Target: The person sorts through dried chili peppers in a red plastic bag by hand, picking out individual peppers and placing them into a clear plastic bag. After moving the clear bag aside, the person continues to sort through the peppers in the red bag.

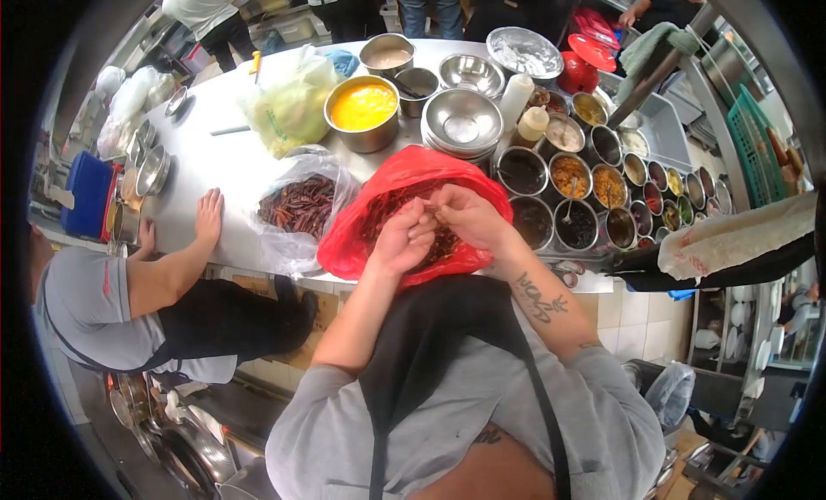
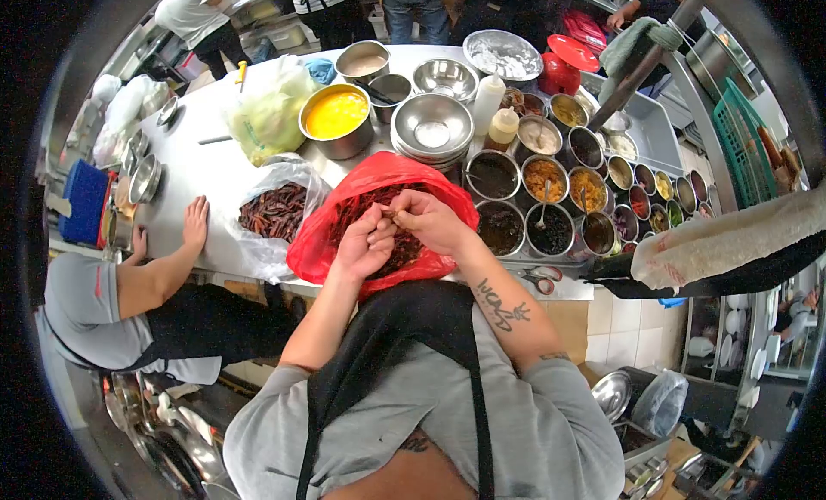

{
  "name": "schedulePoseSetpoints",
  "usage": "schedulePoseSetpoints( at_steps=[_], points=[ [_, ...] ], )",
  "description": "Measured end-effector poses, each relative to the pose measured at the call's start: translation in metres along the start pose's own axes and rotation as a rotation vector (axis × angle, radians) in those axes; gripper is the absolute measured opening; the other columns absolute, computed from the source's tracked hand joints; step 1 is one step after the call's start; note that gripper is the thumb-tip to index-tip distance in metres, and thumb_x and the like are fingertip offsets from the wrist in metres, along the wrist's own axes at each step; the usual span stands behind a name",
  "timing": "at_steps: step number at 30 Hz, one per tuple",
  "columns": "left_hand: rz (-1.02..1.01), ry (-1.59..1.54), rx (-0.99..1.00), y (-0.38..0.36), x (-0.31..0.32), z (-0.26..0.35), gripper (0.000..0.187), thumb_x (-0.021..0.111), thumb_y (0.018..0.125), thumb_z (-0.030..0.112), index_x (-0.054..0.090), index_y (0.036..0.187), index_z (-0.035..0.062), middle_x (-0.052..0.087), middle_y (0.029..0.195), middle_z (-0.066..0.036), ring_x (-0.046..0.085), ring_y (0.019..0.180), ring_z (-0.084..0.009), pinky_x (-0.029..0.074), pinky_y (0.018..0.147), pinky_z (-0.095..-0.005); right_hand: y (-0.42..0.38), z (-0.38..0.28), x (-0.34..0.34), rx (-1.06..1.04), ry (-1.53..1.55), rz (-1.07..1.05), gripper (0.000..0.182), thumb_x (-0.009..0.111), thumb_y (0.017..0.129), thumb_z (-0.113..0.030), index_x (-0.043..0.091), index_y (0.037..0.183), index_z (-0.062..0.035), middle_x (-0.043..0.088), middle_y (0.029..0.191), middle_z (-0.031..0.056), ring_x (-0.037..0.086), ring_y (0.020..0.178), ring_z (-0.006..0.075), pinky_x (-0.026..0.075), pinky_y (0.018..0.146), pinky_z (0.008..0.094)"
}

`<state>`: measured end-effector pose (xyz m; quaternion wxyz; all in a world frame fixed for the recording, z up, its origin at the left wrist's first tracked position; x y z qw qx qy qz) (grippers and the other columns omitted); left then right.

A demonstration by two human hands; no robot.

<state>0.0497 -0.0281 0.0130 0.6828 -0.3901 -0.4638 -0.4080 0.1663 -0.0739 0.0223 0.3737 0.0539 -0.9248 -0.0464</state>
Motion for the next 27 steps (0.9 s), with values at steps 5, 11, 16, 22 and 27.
schedulePoseSetpoints(
  at_steps=[5, 11, 16, 22, 27],
  points=[
    [0.121, 0.163, 0.111, 0.001, -0.007, 0.008, 0.026, 0.052, 0.105, 0.027, 0.063, 0.107, 0.0044, 0.054, 0.08, 0.001, 0.04, 0.057, -0.0045, 0.033, 0.049, -0.0183, -0.001, -0.011, -0.004, 0.053, -0.448, 0.187, 0.003, 0.066, 0.093, -0.007, 0.066, 0.094, -0.0041, 0.067, 0.086, -0.0022, 0.06, 0.082, 0.0065, 0.048, 0.074, 0.0253],
    [0.218, 0.49, 0.261, -0.003, -0.002, 0.022, 0.015, 0.061, 0.1, 0.022, 0.062, 0.101, 0.0062, 0.055, 0.081, 0.003, 0.04, 0.06, -0.0032, 0.031, 0.05, -0.0187, 0.001, -0.023, 0.014, 0.057, -0.79, 0.345, 0.005, 0.068, 0.089, -0.004, 0.066, 0.093, -0.0006, 0.066, 0.084, -0.0022, 0.058, 0.078, 0.0057, 0.049, 0.072, 0.0254],
    [0.193, 0.271, 0.201, -0.003, -0.001, 0.011, 0.018, 0.055, 0.103, 0.023, 0.061, 0.1, 0.0063, 0.053, 0.081, 0.002, 0.041, 0.059, -0.0046, 0.032, 0.049, -0.0193, 0.003, -0.009, 0.006, 0.009, -0.681, 0.266, 0.003, 0.064, 0.091, 0.001, 0.063, 0.092, -0.002, 0.066, 0.089, 0.0003, 0.06, 0.084, 0.008, 0.049, 0.079, 0.0256],
    [0.168, -0.098, 0.116, 0.003, 0.002, -0.003, 0.021, 0.05, 0.105, 0.023, 0.058, 0.1, 0.0046, 0.051, 0.082, 0.0, 0.041, 0.058, -0.006, 0.034, 0.048, -0.0197, 0.002, -0.001, 0.004, -0.04, -0.338, 0.266, 0.007, 0.059, 0.094, 0.004, 0.06, 0.094, -0.0027, 0.065, 0.094, 0.0034, 0.061, 0.091, 0.0106, 0.049, 0.084, 0.0266],
    [0.199, -0.01, 0.191, 0.014, -0.004, 0.0, 0.02, 0.048, 0.106, 0.023, 0.055, 0.099, 0.0052, 0.048, 0.08, 0.001, 0.039, 0.059, -0.0057, 0.033, 0.049, -0.0192, 0.002, 0.003, 0.001, -0.178, -0.518, 0.438, 0.008, 0.055, 0.097, 0.004, 0.058, 0.094, -0.0027, 0.066, 0.091, 0.0054, 0.063, 0.081, 0.012, 0.053, 0.076, 0.0264]
  ],
)
Point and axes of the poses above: each hand's wrist, its own y-axis towards the middle knuckle, its own x-axis out of the palm, z = x × y, the point moved 5 cm from there along y, towards the middle knuckle
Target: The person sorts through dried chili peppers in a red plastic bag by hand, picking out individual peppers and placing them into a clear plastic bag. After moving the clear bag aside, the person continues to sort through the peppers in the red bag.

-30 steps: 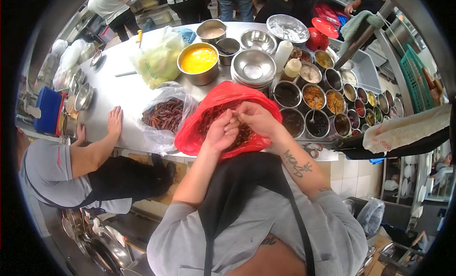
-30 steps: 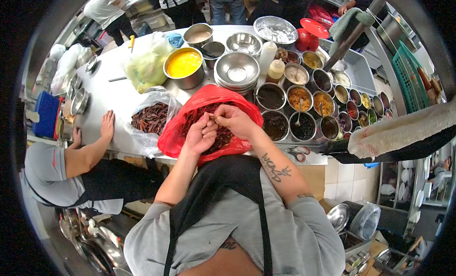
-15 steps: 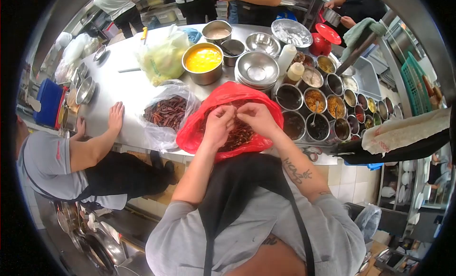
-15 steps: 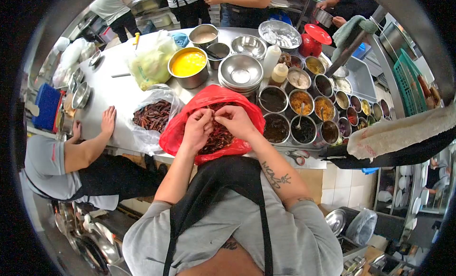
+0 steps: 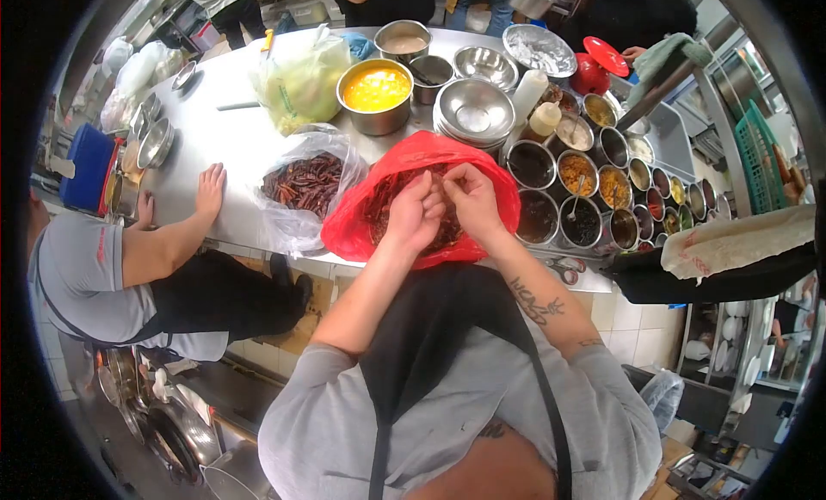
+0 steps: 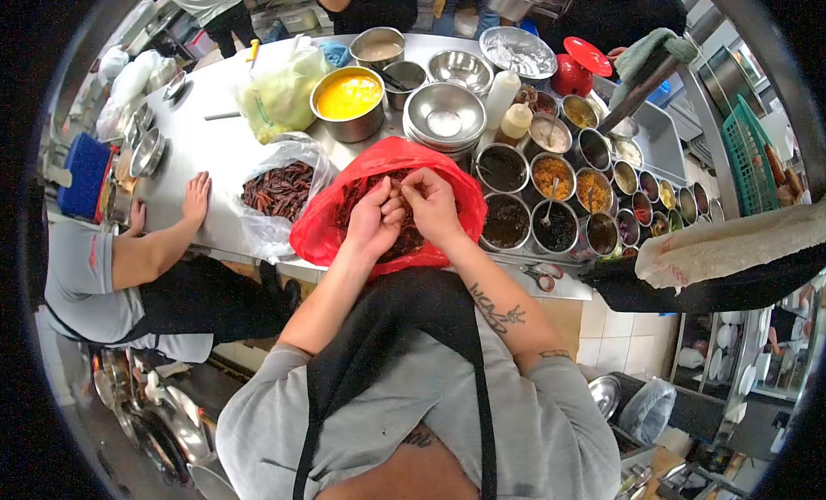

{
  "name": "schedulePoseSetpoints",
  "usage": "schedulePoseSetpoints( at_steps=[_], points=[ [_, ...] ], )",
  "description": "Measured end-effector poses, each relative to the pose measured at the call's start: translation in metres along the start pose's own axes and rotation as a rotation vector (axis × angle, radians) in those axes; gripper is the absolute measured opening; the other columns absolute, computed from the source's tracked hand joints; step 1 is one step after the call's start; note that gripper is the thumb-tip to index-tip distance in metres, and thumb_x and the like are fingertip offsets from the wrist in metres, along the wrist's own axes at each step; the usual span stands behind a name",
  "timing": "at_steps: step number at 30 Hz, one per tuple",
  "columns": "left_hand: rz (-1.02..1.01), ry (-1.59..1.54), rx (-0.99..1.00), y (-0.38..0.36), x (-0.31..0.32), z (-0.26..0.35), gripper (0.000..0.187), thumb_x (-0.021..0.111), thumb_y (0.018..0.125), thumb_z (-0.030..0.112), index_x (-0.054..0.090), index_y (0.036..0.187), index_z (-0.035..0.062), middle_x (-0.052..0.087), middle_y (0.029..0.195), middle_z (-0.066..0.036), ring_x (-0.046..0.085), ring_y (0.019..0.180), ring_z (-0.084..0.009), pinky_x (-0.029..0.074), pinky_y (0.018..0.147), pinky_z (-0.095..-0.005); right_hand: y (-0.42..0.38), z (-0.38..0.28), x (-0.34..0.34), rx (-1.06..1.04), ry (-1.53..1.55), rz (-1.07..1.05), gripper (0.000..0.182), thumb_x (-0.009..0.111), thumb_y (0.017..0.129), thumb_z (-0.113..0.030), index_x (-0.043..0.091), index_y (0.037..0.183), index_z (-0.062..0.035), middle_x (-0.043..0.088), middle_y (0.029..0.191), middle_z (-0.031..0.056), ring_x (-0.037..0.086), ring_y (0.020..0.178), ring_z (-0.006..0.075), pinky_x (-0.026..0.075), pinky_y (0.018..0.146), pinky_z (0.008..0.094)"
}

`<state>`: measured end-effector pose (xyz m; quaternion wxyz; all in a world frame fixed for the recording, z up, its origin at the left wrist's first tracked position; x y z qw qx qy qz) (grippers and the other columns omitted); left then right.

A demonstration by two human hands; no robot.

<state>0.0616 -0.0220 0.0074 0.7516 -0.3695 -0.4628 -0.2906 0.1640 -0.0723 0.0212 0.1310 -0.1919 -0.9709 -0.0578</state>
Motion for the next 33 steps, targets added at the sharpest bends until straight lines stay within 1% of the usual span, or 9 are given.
schedulePoseSetpoints(
  at_steps=[2, 8, 11, 17, 20, 24, 27, 31, 33],
  points=[
    [0.032, 0.019, 0.023, 0.003, -0.001, -0.002, 0.02, 0.048, 0.106, 0.022, 0.055, 0.099, 0.0053, 0.047, 0.08, 0.001, 0.039, 0.059, -0.006, 0.033, 0.048, -0.0194, -0.001, -0.001, 0.001, -0.048, -0.057, 0.095, 0.009, 0.053, 0.098, 0.004, 0.058, 0.093, -0.0025, 0.066, 0.09, 0.0062, 0.064, 0.078, 0.0127, 0.053, 0.071, 0.0255],
    [0.097, 0.144, 0.053, -0.004, 0.003, 0.007, 0.018, 0.053, 0.104, 0.023, 0.056, 0.099, 0.0068, 0.051, 0.082, 0.001, 0.04, 0.059, -0.0061, 0.032, 0.048, -0.0201, 0.0, -0.006, 0.006, 0.217, 0.086, -0.078, 0.007, 0.055, 0.097, 0.002, 0.058, 0.09, 0.0008, 0.067, 0.086, 0.0092, 0.068, 0.079, 0.0178, 0.054, 0.069, 0.028],
    [0.131, 0.469, 0.169, -0.011, 0.005, 0.023, 0.016, 0.061, 0.1, 0.023, 0.06, 0.097, 0.0072, 0.051, 0.077, 0.003, 0.039, 0.057, -0.0044, 0.03, 0.048, -0.0203, 0.004, -0.027, 0.0, -0.08, -0.579, 0.058, 0.008, 0.063, 0.092, -0.004, 0.061, 0.087, 0.0027, 0.068, 0.082, 0.0118, 0.068, 0.076, 0.0193, 0.053, 0.07, 0.0326],
    [0.107, 0.831, 0.209, -0.013, 0.01, 0.031, 0.015, 0.067, 0.097, 0.021, 0.064, 0.091, 0.0074, 0.046, 0.066, 0.009, 0.037, 0.055, -0.0022, 0.028, 0.048, -0.0203, 0.006, -0.027, -0.002, -0.147, -0.753, -0.065, 0.011, 0.07, 0.085, -0.01, 0.066, 0.089, -0.0002, 0.066, 0.08, 0.0142, 0.063, 0.074, 0.0199, 0.05, 0.071, 0.0334],
    [0.087, 0.732, 0.169, -0.005, -0.004, 0.024, 0.016, 0.061, 0.1, 0.021, 0.063, 0.094, 0.0074, 0.049, 0.072, 0.006, 0.037, 0.056, -0.003, 0.03, 0.048, -0.0199, 0.004, -0.032, 0.001, 0.034, -0.735, -0.141, 0.006, 0.065, 0.09, -0.005, 0.065, 0.089, 0.0, 0.065, 0.081, 0.0049, 0.059, 0.075, 0.0115, 0.048, 0.069, 0.0284],
    [-0.103, 0.027, -0.145, 0.004, -0.014, 0.015, 0.014, 0.053, 0.104, 0.019, 0.059, 0.1, 0.0063, 0.052, 0.084, 0.0, 0.04, 0.06, -0.0054, 0.033, 0.049, -0.0188, 0.009, -0.01, -0.01, 0.029, 0.097, -0.22, 0.005, 0.06, 0.095, -0.002, 0.065, 0.092, -0.0022, 0.065, 0.085, -0.0008, 0.058, 0.077, 0.0081, 0.048, 0.074, 0.0249],
    [-0.028, 0.084, -0.103, 0.005, -0.017, 0.016, 0.013, 0.055, 0.101, 0.019, 0.059, 0.099, 0.0068, 0.054, 0.084, -0.001, 0.043, 0.064, -0.0074, 0.035, 0.051, -0.0212, 0.013, -0.012, -0.018, 0.092, -0.019, -0.21, 0.004, 0.062, 0.095, -0.003, 0.065, 0.095, -0.0013, 0.066, 0.087, 0.0, 0.058, 0.079, 0.0076, 0.049, 0.075, 0.0244],
    [0.071, 0.47, 0.077, 0.003, -0.02, 0.037, 0.014, 0.056, 0.094, 0.021, 0.06, 0.096, 0.0071, 0.059, 0.085, -0.002, 0.05, 0.068, -0.013, 0.036, 0.054, -0.0269, 0.013, -0.012, -0.03, 0.077, -0.771, -0.093, 0.017, 0.066, 0.085, -0.003, 0.068, 0.101, 0.0011, 0.072, 0.094, 0.0139, 0.069, 0.089, 0.0256, 0.053, 0.079, 0.0366],
    [0.103, 0.656, 0.09, -0.001, -0.017, 0.047, 0.011, 0.06, 0.093, 0.017, 0.06, 0.093, 0.0066, 0.057, 0.076, 0.0, 0.049, 0.064, -0.0113, 0.035, 0.053, -0.026, 0.007, -0.008, -0.028, 0.069, -1.019, -0.245, 0.02, 0.067, 0.083, -0.004, 0.069, 0.102, -0.0009, 0.071, 0.098, 0.0183, 0.068, 0.095, 0.0326, 0.053, 0.083, 0.0413]
  ],
)
Point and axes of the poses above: each hand's wrist, its own y-axis towards the middle knuckle, its own x-axis out of the palm, z = x × y, the point moved 5 cm from there along y, towards the middle knuckle
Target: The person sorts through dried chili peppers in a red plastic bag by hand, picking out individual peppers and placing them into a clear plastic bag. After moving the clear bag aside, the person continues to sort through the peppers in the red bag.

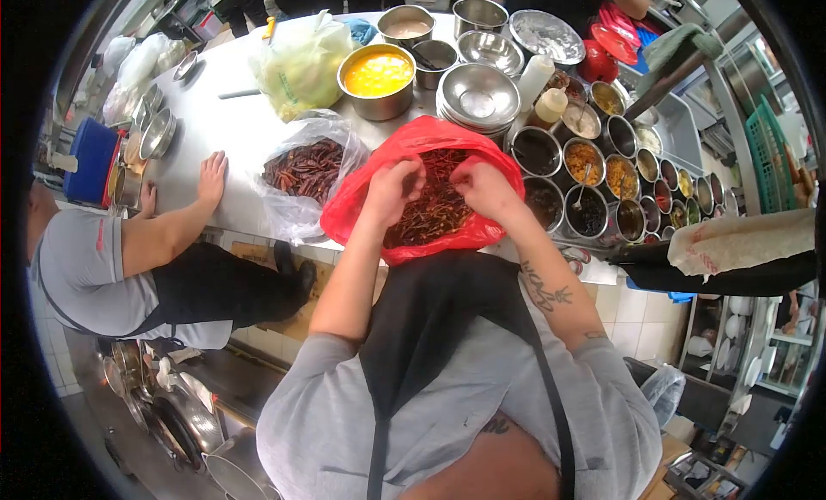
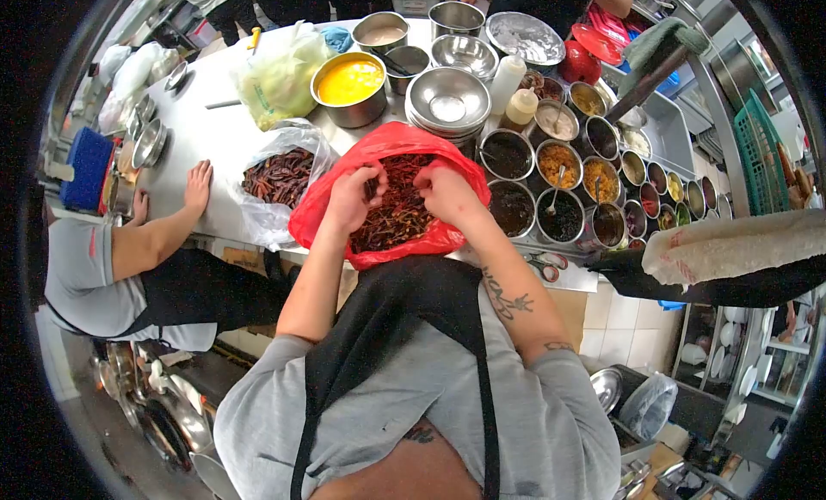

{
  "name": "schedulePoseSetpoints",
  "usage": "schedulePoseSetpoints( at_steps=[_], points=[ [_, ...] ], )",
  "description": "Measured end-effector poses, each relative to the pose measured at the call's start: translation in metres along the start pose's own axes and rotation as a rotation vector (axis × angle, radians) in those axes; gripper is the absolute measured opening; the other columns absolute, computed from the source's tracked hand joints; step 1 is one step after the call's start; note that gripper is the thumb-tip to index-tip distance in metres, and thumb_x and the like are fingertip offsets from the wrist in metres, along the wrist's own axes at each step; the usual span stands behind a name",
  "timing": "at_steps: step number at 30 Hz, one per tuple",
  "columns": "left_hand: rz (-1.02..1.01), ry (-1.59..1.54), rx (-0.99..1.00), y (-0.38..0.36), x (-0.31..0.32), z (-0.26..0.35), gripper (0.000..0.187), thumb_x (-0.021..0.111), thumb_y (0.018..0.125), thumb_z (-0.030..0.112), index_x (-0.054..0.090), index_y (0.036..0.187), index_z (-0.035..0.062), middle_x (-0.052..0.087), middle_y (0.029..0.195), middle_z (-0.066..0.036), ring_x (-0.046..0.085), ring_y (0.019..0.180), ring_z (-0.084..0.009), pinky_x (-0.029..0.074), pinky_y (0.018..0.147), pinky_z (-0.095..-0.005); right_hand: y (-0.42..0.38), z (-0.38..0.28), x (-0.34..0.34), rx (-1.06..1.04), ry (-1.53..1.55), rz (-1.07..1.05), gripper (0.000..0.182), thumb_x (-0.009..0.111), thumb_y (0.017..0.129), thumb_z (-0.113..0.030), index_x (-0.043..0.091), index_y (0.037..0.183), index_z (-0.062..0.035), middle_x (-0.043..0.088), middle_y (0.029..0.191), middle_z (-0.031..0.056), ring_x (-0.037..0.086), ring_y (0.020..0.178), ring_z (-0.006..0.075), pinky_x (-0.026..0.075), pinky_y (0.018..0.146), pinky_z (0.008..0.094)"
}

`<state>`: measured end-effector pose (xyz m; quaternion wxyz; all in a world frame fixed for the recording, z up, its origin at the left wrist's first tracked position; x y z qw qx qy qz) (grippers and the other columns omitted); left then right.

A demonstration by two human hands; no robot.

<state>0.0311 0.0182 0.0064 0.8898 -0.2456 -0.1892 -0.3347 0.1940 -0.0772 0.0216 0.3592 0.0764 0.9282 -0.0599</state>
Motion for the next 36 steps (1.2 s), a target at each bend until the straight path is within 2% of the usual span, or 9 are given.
schedulePoseSetpoints(
  at_steps=[6, 11, 14, 17, 21, 27, 30, 32, 36],
  points=[
    [-0.107, 0.962, 0.31, -0.007, 0.017, 0.009, 0.014, 0.071, 0.086, 0.011, 0.07, 0.097, 0.0017, 0.06, 0.069, 0.0, 0.055, 0.065, -0.0102, 0.045, 0.06, -0.0276, -0.004, 0.0, 0.014, -0.004, -0.258, -0.098, 0.018, 0.066, 0.084, -0.012, 0.072, 0.1, -0.0066, 0.068, 0.097, 0.0206, 0.066, 0.097, 0.0366, 0.052, 0.086, 0.0468],
    [-0.086, 1.17, 0.316, -0.01, 0.028, -0.003, 0.027, 0.074, 0.08, 0.015, 0.071, 0.103, 0.0012, 0.072, 0.093, -0.016, 0.07, 0.087, -0.0306, 0.053, 0.084, -0.0394, -0.003, -0.021, -0.003, -0.038, -0.094, -0.041, 0.019, 0.067, 0.084, -0.016, 0.073, 0.098, -0.0057, 0.068, 0.095, 0.0213, 0.066, 0.095, 0.0374, 0.052, 0.085, 0.0461],
    [-0.038, 1.176, 0.409, -0.009, 0.028, -0.001, 0.023, 0.072, 0.083, 0.014, 0.071, 0.101, 0.0, 0.073, 0.092, -0.014, 0.07, 0.083, -0.0259, 0.053, 0.083, -0.0368, -0.002, -0.016, 0.0, -0.04, 0.123, 0.055, 0.022, 0.069, 0.084, -0.018, 0.073, 0.1, -0.004, 0.069, 0.094, 0.0212, 0.068, 0.091, 0.0348, 0.053, 0.083, 0.042],
    [0.066, 0.86, 0.394, -0.002, 0.016, -0.004, 0.018, 0.071, 0.088, 0.016, 0.071, 0.098, 0.0003, 0.07, 0.081, -0.008, 0.064, 0.072, -0.0164, 0.051, 0.068, -0.0303, -0.003, -0.025, -0.004, 0.055, 0.307, 0.143, 0.024, 0.071, 0.084, -0.02, 0.073, 0.1, -0.0019, 0.07, 0.091, 0.0215, 0.069, 0.084, 0.031, 0.054, 0.08, 0.0378],
    [0.09, 0.396, 0.119, -0.005, 0.014, -0.007, 0.016, 0.07, 0.095, 0.022, 0.066, 0.088, 0.0081, 0.052, 0.067, 0.006, 0.044, 0.059, -0.0034, 0.031, 0.049, -0.0204, 0.0, -0.015, 0.007, 0.061, 0.346, 0.061, 0.022, 0.07, 0.086, -0.017, 0.072, 0.102, -0.0011, 0.071, 0.087, 0.0189, 0.069, 0.079, 0.0268, 0.053, 0.077, 0.0367],
    [0.039, -0.097, -0.037, -0.005, 0.019, -0.016, 0.017, 0.062, 0.099, 0.023, 0.062, 0.09, 0.0085, 0.054, 0.074, 0.003, 0.044, 0.058, -0.0061, 0.031, 0.049, -0.0201, -0.004, -0.025, 0.006, -0.063, 0.344, 0.099, 0.014, 0.065, 0.087, -0.008, 0.07, 0.098, 0.0013, 0.071, 0.084, 0.0152, 0.069, 0.078, 0.0245, 0.052, 0.075, 0.0359],
    [-0.1, -0.573, -0.354, -0.004, 0.015, -0.033, 0.018, 0.057, 0.101, 0.024, 0.061, 0.092, 0.0087, 0.055, 0.077, 0.001, 0.044, 0.059, -0.008, 0.032, 0.047, -0.0205, -0.005, -0.029, 0.007, -0.146, 0.484, 0.058, 0.012, 0.063, 0.088, -0.005, 0.068, 0.097, 0.0014, 0.071, 0.086, 0.0154, 0.068, 0.079, 0.0239, 0.052, 0.077, 0.0351],
    [-0.114, -0.606, -0.343, -0.001, 0.008, -0.035, 0.014, 0.057, 0.098, 0.021, 0.061, 0.092, 0.0084, 0.055, 0.077, 0.0, 0.045, 0.059, -0.0097, 0.033, 0.047, -0.0213, -0.004, -0.027, 0.011, -0.172, 0.583, 0.01, 0.012, 0.062, 0.088, -0.003, 0.068, 0.097, 0.001, 0.07, 0.088, 0.0151, 0.067, 0.08, 0.0231, 0.052, 0.078, 0.0344],
    [-0.041, -0.387, -0.174, -0.005, 0.007, -0.021, 0.012, 0.058, 0.095, 0.019, 0.06, 0.096, 0.0074, 0.056, 0.078, -0.001, 0.047, 0.063, -0.0118, 0.035, 0.052, -0.0233, -0.006, -0.02, 0.0, 0.002, 0.107, -0.02, 0.018, 0.065, 0.085, -0.01, 0.068, 0.1, -0.0009, 0.071, 0.099, 0.0174, 0.069, 0.092, 0.0287, 0.054, 0.084, 0.0387]
  ],
)
Point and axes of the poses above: each hand's wrist, its own y-axis towards the middle knuckle, its own x-axis out of the palm, z = x × y, the point moved 5 cm from there along y, towards the middle knuckle
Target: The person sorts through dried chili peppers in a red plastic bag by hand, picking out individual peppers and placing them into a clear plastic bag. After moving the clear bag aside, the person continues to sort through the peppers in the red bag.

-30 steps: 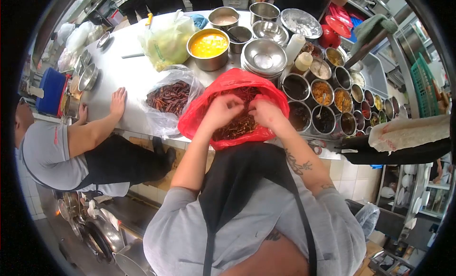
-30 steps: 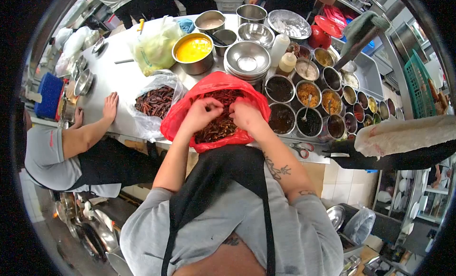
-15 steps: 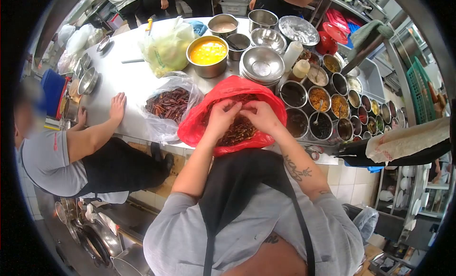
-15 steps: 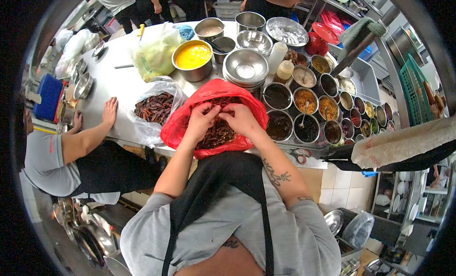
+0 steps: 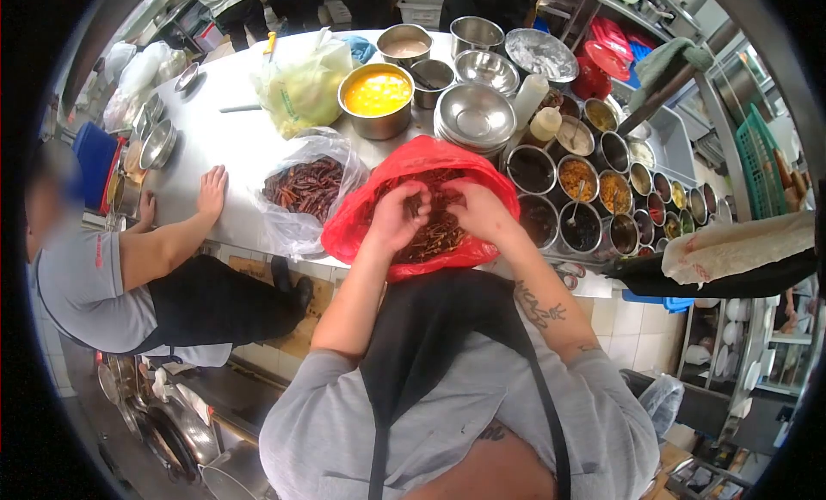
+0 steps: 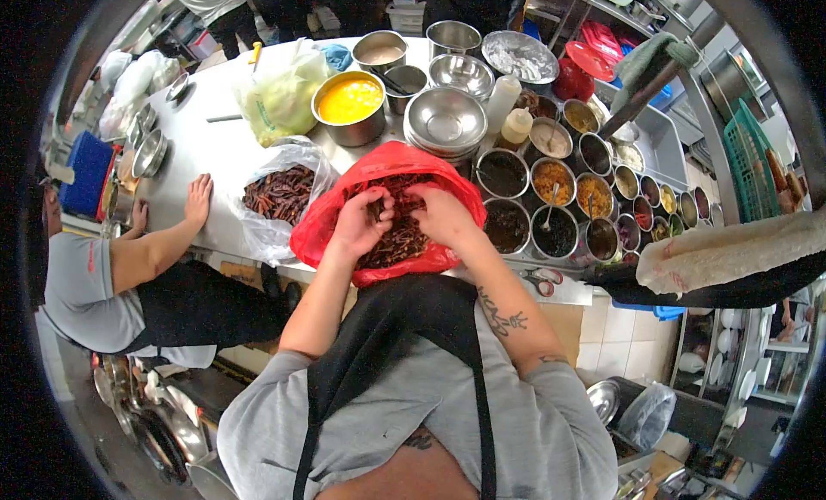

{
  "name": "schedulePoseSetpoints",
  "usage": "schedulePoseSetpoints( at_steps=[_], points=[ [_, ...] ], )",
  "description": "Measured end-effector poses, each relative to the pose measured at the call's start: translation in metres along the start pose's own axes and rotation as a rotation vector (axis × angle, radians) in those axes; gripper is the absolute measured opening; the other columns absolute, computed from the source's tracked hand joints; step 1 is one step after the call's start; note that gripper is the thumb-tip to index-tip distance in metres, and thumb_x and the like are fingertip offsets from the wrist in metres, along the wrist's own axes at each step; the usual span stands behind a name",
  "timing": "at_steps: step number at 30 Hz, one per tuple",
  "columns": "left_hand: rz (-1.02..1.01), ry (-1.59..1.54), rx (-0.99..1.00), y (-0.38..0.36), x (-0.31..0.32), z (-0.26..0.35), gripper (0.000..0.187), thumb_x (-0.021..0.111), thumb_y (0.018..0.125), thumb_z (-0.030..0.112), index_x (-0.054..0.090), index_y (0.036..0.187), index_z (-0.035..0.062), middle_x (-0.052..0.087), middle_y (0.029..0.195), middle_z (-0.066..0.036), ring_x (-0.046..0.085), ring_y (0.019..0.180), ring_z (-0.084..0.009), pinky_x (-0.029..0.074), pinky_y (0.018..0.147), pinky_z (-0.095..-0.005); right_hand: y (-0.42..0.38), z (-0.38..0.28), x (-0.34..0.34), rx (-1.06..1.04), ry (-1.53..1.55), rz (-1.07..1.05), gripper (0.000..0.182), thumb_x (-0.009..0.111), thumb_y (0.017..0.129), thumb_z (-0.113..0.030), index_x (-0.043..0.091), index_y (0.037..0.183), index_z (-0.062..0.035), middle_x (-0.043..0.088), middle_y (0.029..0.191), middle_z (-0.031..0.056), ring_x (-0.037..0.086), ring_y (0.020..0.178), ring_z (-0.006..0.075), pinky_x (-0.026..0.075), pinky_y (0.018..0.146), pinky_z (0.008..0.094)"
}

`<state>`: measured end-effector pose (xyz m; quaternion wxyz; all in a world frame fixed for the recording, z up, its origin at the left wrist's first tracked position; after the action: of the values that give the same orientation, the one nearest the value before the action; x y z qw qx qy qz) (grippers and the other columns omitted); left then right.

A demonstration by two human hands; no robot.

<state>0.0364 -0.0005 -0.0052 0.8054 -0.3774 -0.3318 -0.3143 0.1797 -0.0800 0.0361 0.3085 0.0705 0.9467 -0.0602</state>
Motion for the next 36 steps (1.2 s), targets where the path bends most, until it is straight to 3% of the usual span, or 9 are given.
schedulePoseSetpoints(
  at_steps=[2, 6, 11, 12, 13, 16, 26, 29, 36],
  points=[
    [0.004, 0.137, 0.052, -0.002, 0.0, 0.004, 0.012, 0.058, 0.094, 0.019, 0.06, 0.098, 0.0072, 0.057, 0.078, -0.001, 0.049, 0.066, -0.0127, 0.036, 0.055, -0.0245, -0.006, 0.016, -0.003, 0.117, -0.466, -0.051, 0.022, 0.066, 0.082, -0.013, 0.068, 0.102, -0.0025, 0.071, 0.104, 0.0184, 0.069, 0.099, 0.0323, 0.054, 0.088, 0.0417],
    [0.002, 0.351, 0.119, 0.001, -0.008, 0.01, 0.013, 0.059, 0.096, 0.022, 0.06, 0.098, 0.0096, 0.056, 0.077, 0.001, 0.05, 0.068, -0.0115, 0.036, 0.056, -0.0251, -0.006, 0.037, 0.014, 0.175, -0.596, -0.291, 0.028, 0.064, 0.078, -0.013, 0.068, 0.104, -0.0047, 0.07, 0.107, 0.0187, 0.068, 0.103, 0.0344, 0.055, 0.087, 0.0464],
    [0.092, 0.528, 0.217, -0.011, 0.015, 0.008, 0.011, 0.062, 0.096, 0.017, 0.063, 0.1, 0.0065, 0.057, 0.074, 0.001, 0.05, 0.061, -0.0077, 0.036, 0.052, -0.0212, -0.014, 0.029, 0.009, -0.128, -0.237, 0.049, 0.022, 0.062, 0.071, -0.013, 0.068, 0.088, -0.0001, 0.067, 0.089, 0.0247, 0.066, 0.088, 0.0416, 0.054, 0.074, 0.051],
    [0.108, 0.61, 0.252, -0.015, 0.023, 0.007, 0.01, 0.062, 0.097, 0.016, 0.063, 0.1, 0.0067, 0.056, 0.073, 0.002, 0.048, 0.059, -0.0062, 0.034, 0.05, -0.0204, 0.004, 0.035, 0.017, 0.059, -0.287, 0.014, 0.022, 0.062, 0.071, -0.01, 0.07, 0.089, -0.0012, 0.067, 0.089, 0.0244, 0.066, 0.087, 0.041, 0.053, 0.075, 0.0507],
    [0.079, 0.663, 0.257, -0.004, 0.007, 0.003, 0.008, 0.062, 0.097, 0.015, 0.063, 0.1, 0.0078, 0.055, 0.073, 0.002, 0.046, 0.057, -0.0051, 0.032, 0.048, -0.02, 0.003, 0.024, 0.01, -0.01, -0.291, 0.091, 0.021, 0.064, 0.07, -0.007, 0.071, 0.089, -0.0023, 0.068, 0.088, 0.0229, 0.066, 0.087, 0.0401, 0.053, 0.075, 0.0493],
    [0.071, 0.898, 0.257, 0.0, 0.008, 0.002, 0.007, 0.061, 0.098, 0.014, 0.062, 0.101, 0.0071, 0.053, 0.071, 0.003, 0.044, 0.055, -0.0041, 0.031, 0.047, -0.0199, 0.004, 0.009, 0.004, -0.13, -0.126, 0.123, 0.023, 0.066, 0.071, -0.003, 0.07, 0.094, -0.0016, 0.07, 0.089, 0.0206, 0.067, 0.09, 0.0388, 0.053, 0.076, 0.046],
    [0.03, 0.962, 0.234, 0.009, 0.009, 0.0, 0.008, 0.062, 0.098, 0.015, 0.063, 0.101, 0.0073, 0.055, 0.072, 0.004, 0.046, 0.057, -0.0052, 0.033, 0.047, -0.0202, -0.001, 0.017, 0.0, 0.034, -0.042, 0.056, 0.029, 0.062, 0.069, 0.005, 0.066, 0.097, 0.0069, 0.067, 0.099, 0.0279, 0.065, 0.1, 0.0429, 0.052, 0.084, 0.047],
    [0.032, 0.959, 0.233, 0.008, 0.005, -0.001, 0.01, 0.062, 0.099, 0.017, 0.064, 0.102, 0.0076, 0.056, 0.073, 0.004, 0.047, 0.057, -0.0052, 0.033, 0.047, -0.0205, -0.005, 0.008, -0.008, -0.039, -0.052, 0.315, 0.03, 0.061, 0.069, 0.006, 0.067, 0.098, 0.0061, 0.068, 0.096, 0.0272, 0.065, 0.098, 0.0432, 0.052, 0.082, 0.047],
    [0.05, 0.888, 0.246, -0.004, 0.024, -0.004, 0.018, 0.063, 0.099, 0.02, 0.065, 0.108, 0.0054, 0.056, 0.073, 0.005, 0.043, 0.055, -0.0022, 0.03, 0.047, -0.0176, -0.01, -0.01, -0.012, -0.074, 0.03, 0.16, 0.027, 0.062, 0.07, 0.005, 0.068, 0.097, 0.0032, 0.069, 0.088, 0.0232, 0.068, 0.09, 0.0389, 0.054, 0.076, 0.0445]
  ],
)
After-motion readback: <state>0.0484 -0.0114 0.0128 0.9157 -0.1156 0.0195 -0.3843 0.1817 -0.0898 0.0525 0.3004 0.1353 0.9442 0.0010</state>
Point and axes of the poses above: each hand's wrist, its own y-axis towards the middle knuckle, its own x-axis out of the palm, z = x × y, the point moved 5 cm from there along y, towards the middle knuckle
